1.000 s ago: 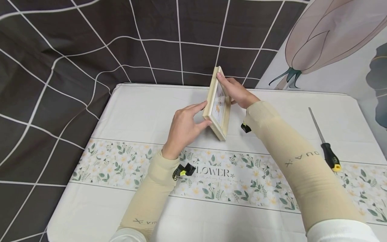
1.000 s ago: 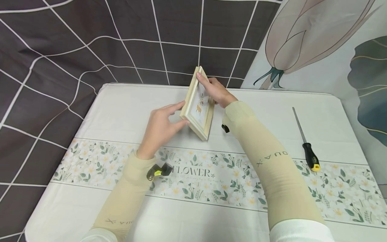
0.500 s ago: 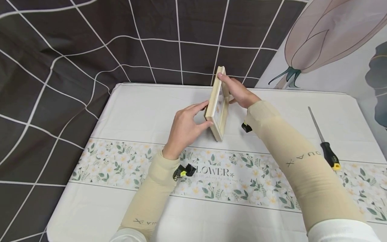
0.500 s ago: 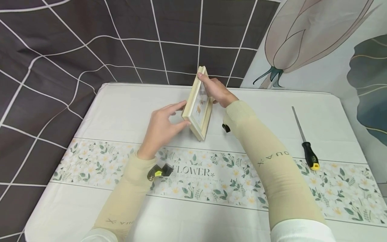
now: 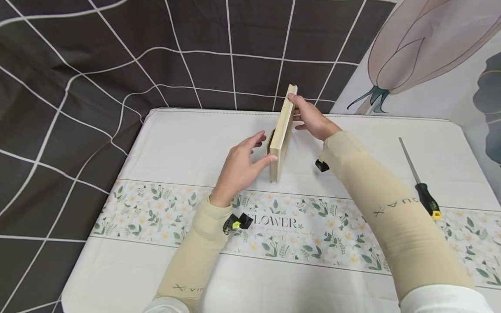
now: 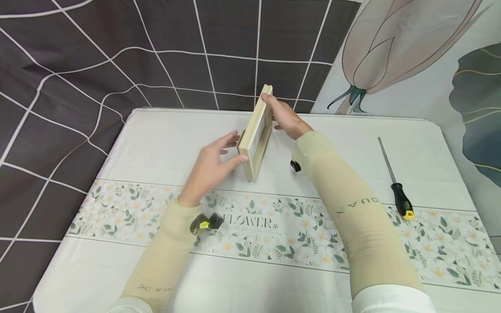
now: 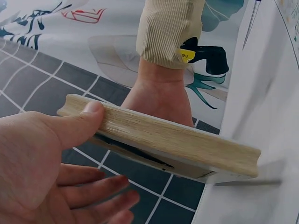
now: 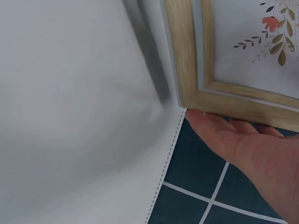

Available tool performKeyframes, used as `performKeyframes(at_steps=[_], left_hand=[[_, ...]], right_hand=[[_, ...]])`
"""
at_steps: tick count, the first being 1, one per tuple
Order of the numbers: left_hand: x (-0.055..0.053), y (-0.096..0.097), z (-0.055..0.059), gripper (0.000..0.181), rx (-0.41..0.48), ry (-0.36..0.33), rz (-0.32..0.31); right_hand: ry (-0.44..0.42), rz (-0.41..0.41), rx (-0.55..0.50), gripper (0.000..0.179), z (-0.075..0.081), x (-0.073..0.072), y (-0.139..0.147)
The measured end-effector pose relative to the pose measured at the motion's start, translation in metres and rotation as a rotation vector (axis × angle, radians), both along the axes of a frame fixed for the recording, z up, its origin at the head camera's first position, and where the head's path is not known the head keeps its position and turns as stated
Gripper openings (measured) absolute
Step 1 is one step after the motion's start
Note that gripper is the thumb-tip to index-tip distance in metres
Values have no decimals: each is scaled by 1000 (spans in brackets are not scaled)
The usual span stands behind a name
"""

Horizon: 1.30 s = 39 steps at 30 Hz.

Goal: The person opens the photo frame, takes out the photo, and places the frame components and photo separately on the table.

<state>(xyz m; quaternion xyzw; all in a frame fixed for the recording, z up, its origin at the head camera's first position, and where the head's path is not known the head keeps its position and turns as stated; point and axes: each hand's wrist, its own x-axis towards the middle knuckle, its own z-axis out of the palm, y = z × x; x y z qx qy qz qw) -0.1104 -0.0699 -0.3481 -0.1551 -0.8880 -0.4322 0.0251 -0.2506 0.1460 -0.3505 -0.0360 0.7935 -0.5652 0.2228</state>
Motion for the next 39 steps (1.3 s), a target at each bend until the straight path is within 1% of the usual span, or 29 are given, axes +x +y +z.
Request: performKeyframes(at_steps=[7, 9, 12, 15, 19, 22, 25, 29, 34, 39], left_hand=[[1, -1, -8, 81, -105, -147, 8], [1, -1, -11, 83, -112, -184, 6], [0, -1, -16, 87, -108, -217, -5], [-1, -2, -21, 98, -101, -227, -13], [-3, -3, -24, 120, -98, -228, -13], [-4, -4, -26, 129, -97, -229, -14], [-4, -5, -27, 131, -84, -242, -6], [-5, -5, -28, 134, -70, -259, 23], [-6, -5, -29, 138, -87, -274, 55], [-6, -4, -30, 137, -99, -281, 63]], right_hand=[[6, -18, -8, 78, -1, 0, 3], [2, -22, -5, 77, -2, 0, 4], [3, -25, -6, 76, -2, 0, 5], [6, -29, -25, 74, -2, 1, 6], [2, -28, -53, 72, -2, 1, 7], [0, -27, -59, 72, -3, 1, 8], [6, -31, -62, 71, -5, 1, 9], [14, -39, -77, 71, -7, 2, 11], [26, -36, -107, 71, -9, 4, 12], [35, -29, -141, 71, -11, 5, 13]])
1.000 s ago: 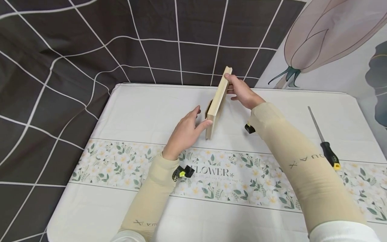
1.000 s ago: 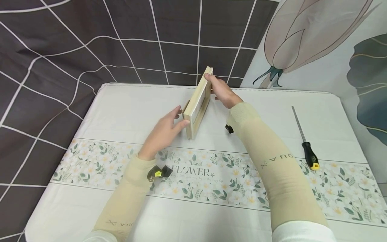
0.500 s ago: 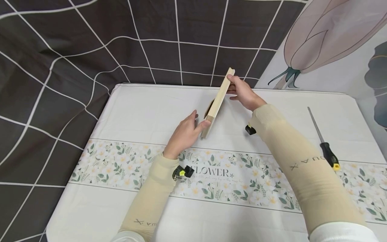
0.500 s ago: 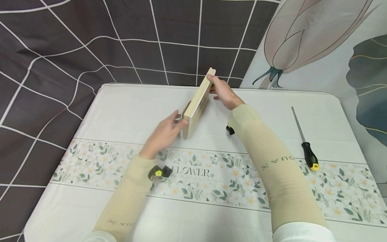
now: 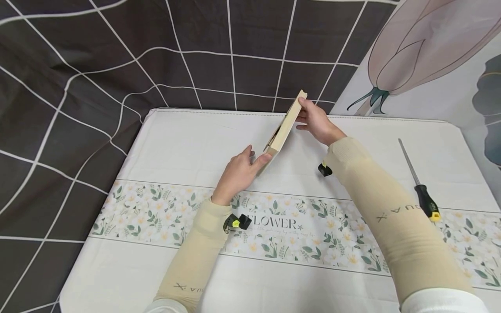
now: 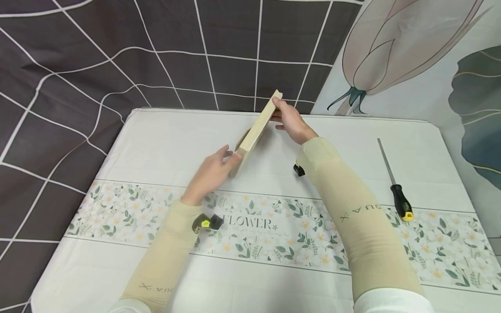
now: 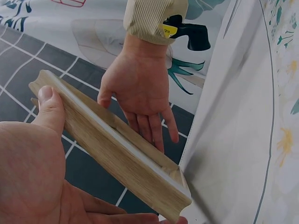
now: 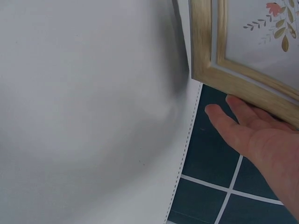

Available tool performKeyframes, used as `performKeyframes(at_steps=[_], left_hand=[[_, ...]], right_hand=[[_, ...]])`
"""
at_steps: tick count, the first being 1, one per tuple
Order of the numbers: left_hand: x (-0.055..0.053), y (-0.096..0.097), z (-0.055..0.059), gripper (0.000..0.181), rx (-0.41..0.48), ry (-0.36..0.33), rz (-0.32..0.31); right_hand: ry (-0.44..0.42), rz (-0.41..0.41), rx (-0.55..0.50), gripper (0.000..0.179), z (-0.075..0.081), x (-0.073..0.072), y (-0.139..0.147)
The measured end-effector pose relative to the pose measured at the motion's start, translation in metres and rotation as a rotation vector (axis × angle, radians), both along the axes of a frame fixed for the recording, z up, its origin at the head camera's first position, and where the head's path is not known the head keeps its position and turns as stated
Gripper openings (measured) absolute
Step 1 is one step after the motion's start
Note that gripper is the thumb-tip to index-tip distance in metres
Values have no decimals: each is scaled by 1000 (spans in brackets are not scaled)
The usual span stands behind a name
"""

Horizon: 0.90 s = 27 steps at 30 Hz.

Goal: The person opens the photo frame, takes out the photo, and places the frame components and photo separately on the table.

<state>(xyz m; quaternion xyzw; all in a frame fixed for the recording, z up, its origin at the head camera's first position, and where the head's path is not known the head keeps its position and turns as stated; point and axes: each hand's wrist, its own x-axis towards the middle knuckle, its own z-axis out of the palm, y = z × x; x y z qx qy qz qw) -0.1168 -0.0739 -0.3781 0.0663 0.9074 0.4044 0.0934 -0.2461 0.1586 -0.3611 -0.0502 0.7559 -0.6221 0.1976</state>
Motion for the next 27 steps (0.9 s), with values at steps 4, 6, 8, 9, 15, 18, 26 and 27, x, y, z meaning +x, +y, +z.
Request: performKeyframes(at_steps=[4, 6, 8, 9, 15, 18, 26, 27], left_hand=[[0, 1, -1, 138, 14, -7, -1], [1, 2, 0, 139, 17, -11, -1], [1, 2, -1, 140, 13, -15, 1], [1, 2, -1, 141, 10, -16, 3], [1, 1, -2, 141, 22, -22, 15], [1, 1, -3, 135, 36, -28, 18], [1, 3, -5, 95, 86, -29, 39], [1, 3, -5, 95, 86, -33, 43]], right_hand=[[-6, -9, -44, 69, -2, 0, 0], [-7, -15, -60, 68, -3, 0, 0], [-8, -19, -72, 67, -4, 0, 0], [-9, -19, -77, 66, -4, 0, 1], [-22, -13, -133, 65, -3, 0, 0], [-24, -21, -161, 65, -4, -1, 1], [-25, -44, -206, 61, -7, -2, 5], [-24, -41, -216, 60, -8, -2, 6]])
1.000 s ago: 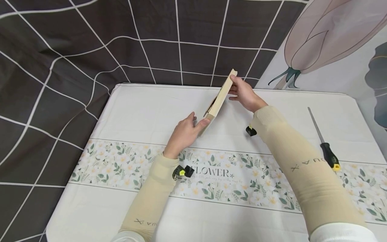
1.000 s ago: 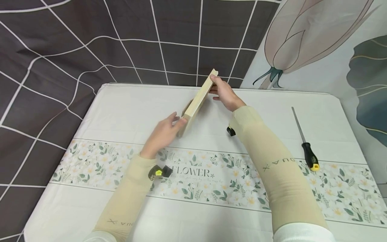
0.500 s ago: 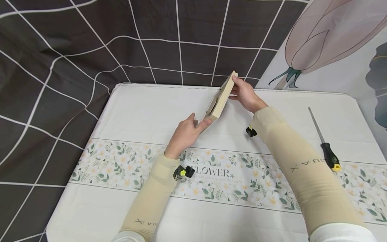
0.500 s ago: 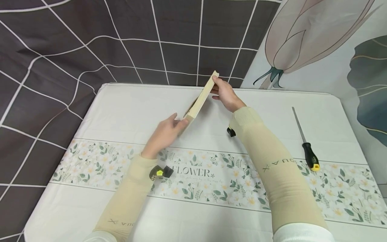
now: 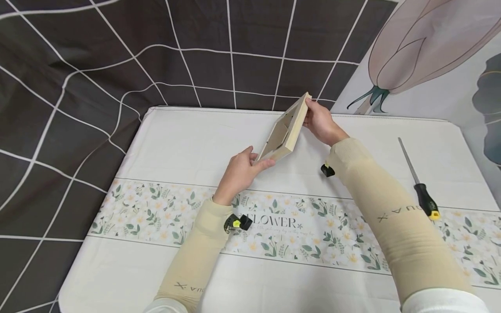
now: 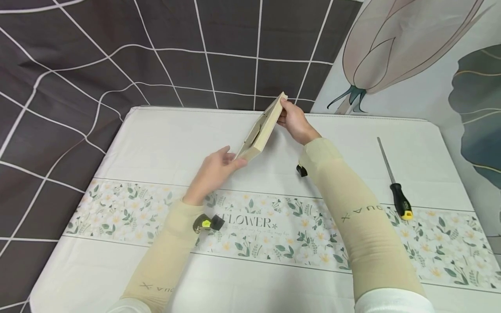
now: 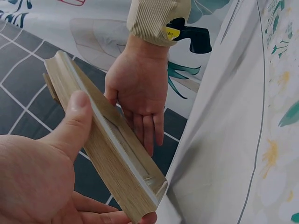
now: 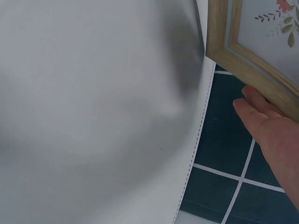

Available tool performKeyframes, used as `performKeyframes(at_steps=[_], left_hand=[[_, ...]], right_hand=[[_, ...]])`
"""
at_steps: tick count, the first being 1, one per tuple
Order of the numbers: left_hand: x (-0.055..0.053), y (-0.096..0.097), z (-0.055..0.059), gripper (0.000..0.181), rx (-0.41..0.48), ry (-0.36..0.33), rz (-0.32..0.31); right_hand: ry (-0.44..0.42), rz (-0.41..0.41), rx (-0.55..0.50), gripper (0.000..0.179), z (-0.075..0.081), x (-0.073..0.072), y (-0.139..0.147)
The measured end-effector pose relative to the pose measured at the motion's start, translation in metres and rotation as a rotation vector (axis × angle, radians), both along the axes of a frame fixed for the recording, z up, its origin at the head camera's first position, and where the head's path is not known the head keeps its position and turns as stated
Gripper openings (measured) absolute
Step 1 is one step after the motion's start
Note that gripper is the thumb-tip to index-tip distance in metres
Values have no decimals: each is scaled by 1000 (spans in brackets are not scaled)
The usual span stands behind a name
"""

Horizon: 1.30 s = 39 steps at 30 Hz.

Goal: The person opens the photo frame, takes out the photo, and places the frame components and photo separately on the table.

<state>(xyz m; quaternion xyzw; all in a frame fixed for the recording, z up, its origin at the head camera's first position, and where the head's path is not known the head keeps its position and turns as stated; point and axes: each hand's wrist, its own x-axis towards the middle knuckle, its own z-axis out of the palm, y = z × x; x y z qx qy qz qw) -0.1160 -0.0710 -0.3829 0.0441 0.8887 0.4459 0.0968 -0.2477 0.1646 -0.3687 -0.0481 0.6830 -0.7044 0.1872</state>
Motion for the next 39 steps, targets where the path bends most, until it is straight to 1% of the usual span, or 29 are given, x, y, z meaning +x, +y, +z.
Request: performKeyframes(at_steps=[3, 6, 7, 9, 13, 15, 19, 20, 22, 25, 27, 30, 33, 39], left_hand=[[-1, 1, 0, 95, -13, -14, 8], [-2, 2, 1, 96, -36, -16, 8], [-2, 2, 1, 96, -43, -14, 8], [-2, 2, 2, 96, -56, -9, 8], [-2, 3, 4, 98, -81, -1, 16], [-2, 4, 4, 96, -93, 13, 28], [-3, 5, 4, 77, -98, 56, 58], [-3, 5, 4, 75, -100, 66, 67], [-3, 5, 4, 75, -105, 79, 81], [-2, 6, 3, 75, -108, 91, 98], [-1, 7, 2, 72, -113, 104, 111], [0, 10, 1, 76, -124, 121, 133], [1, 13, -1, 88, -150, 134, 151], [1, 18, -3, 95, -221, 162, 149]], right_hand=[[4, 1, -54, 55, -1, 1, 3], [36, 1, -100, 46, -2, 2, 5], [39, -8, -127, 42, -2, 2, 6], [58, -20, -146, 36, -2, 2, 7], [62, -60, -179, 31, -2, 2, 8], [79, -72, -135, 31, -2, 1, 9], [134, -85, 28, 39, -2, 0, 10], [151, -88, 79, 42, -2, -1, 11], [170, -95, 138, 46, -2, -1, 12], [181, -105, 193, 47, -2, -1, 13], [178, -104, 207, 47, -3, -2, 14], [170, -104, 253, 48, -3, -1, 15], [168, -114, 301, 49, -3, 0, 16], [167, -136, 417, 48, -3, 3, 17]])
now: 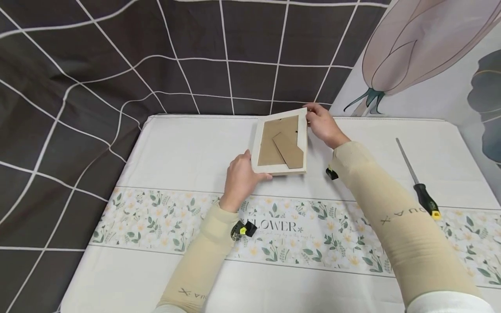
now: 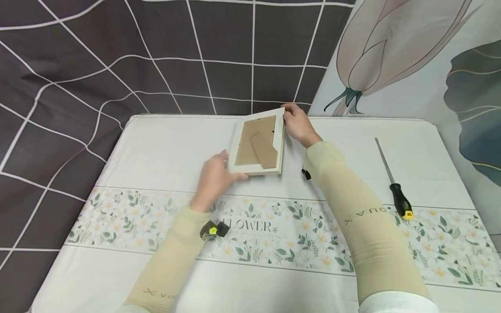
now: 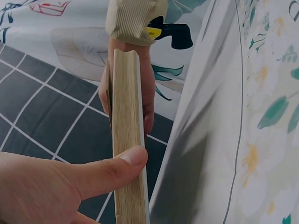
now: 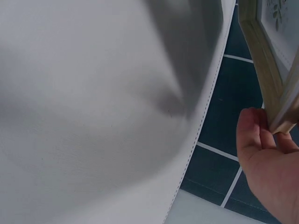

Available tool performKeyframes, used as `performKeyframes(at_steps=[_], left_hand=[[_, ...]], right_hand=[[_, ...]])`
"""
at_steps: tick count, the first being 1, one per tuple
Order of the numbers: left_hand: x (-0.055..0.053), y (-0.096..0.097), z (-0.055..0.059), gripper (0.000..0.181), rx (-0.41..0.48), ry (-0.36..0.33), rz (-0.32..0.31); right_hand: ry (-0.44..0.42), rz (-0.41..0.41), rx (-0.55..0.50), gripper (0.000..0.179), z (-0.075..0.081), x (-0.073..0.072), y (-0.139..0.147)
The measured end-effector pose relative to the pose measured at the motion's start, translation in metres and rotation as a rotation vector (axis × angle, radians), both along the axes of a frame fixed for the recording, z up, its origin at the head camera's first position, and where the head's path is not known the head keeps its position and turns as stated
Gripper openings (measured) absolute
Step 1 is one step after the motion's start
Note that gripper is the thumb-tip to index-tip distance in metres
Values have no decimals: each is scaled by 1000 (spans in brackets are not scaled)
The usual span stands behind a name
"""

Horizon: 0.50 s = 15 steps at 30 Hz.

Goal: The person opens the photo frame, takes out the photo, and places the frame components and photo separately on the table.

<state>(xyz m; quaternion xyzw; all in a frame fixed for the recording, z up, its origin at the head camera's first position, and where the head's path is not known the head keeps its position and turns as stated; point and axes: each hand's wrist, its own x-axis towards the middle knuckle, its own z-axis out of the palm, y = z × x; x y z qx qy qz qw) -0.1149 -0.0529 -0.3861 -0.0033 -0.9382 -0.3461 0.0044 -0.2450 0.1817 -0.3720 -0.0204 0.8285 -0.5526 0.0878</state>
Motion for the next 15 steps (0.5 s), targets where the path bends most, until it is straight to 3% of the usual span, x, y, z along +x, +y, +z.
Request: performKeyframes(at_steps=[5, 15], left_hand=[[1, 4, -2, 100, -64, 34, -7], [6, 13, -5, 97, -123, 87, -13]], right_hand=[[-21, -3, 101, 49, 0, 0, 1], [-20, 20, 210, 49, -4, 2, 2]])
